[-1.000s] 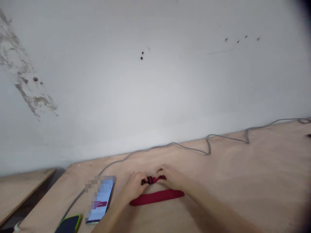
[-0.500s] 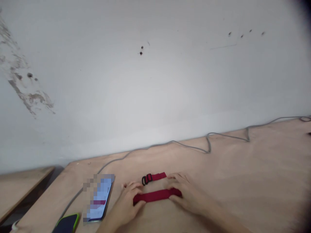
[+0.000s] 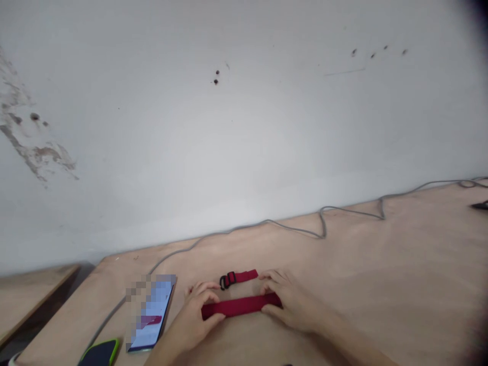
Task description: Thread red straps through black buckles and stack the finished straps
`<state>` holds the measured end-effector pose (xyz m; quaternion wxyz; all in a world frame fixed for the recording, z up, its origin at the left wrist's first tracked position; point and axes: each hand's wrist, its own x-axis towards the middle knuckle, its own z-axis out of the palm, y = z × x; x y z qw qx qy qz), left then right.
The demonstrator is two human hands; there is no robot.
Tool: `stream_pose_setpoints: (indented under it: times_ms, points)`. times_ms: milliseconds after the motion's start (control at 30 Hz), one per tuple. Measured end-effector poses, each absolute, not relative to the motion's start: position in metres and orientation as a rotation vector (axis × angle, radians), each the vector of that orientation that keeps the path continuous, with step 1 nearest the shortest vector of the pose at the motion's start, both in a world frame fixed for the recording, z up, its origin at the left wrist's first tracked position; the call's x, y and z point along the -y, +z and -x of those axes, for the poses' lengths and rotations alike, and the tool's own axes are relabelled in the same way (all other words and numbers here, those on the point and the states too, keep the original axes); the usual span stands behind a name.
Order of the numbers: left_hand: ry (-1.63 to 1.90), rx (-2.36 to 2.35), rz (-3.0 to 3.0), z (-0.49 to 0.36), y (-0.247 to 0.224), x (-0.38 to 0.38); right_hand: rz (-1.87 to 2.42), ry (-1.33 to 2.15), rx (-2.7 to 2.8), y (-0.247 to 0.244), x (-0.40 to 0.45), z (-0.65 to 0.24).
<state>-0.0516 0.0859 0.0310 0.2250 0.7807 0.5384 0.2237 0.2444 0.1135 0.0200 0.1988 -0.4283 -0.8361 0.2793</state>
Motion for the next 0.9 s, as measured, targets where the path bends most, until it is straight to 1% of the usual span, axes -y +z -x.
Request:
stream_pose_setpoints:
  times_ms: [133,267,367,433,467,600,700,767,900]
  points:
    - [0.597,-1.451,-2.212,0.059,0.033,-0.070,1.118,0.791,2.398,0.022,-0.103,-0.246]
    - [0.507,-1.485,-2.339,0.068,0.018,-0.047,1.096,0.784,2.452,0.016,-0.087,-0.245]
    - [0.592,-1.438,-2.579,0.065,0.008,-0.039,1.107,0.785,2.468,0.016,-0.079,-0.244]
    - [0.676,-1.347,-2.726,0.053,0.010,-0.037,1.115,0.794,2.444,0.021,-0.074,-0.247]
    - [0.648,-1.310,-2.756,0.044,0.013,-0.037,1.122,0.814,2.426,0.023,-0.070,-0.249]
    - [0.332,-1.412,-2.601,0.001,0.023,-0.038,1.170,0.940,2.473,0.030,-0.056,-0.257]
    - [0.160,-1.491,-2.506,-0.022,0.021,-0.041,1.219,0.953,2.558,0.027,-0.050,-0.259]
    - [0.140,-1.507,-2.416,-0.028,0.019,-0.043,1.235,0.950,2.549,0.025,-0.049,-0.258]
    - [0.260,-1.489,-2.169,-0.025,0.020,-0.048,1.230,0.985,2.458,0.020,-0.047,-0.257]
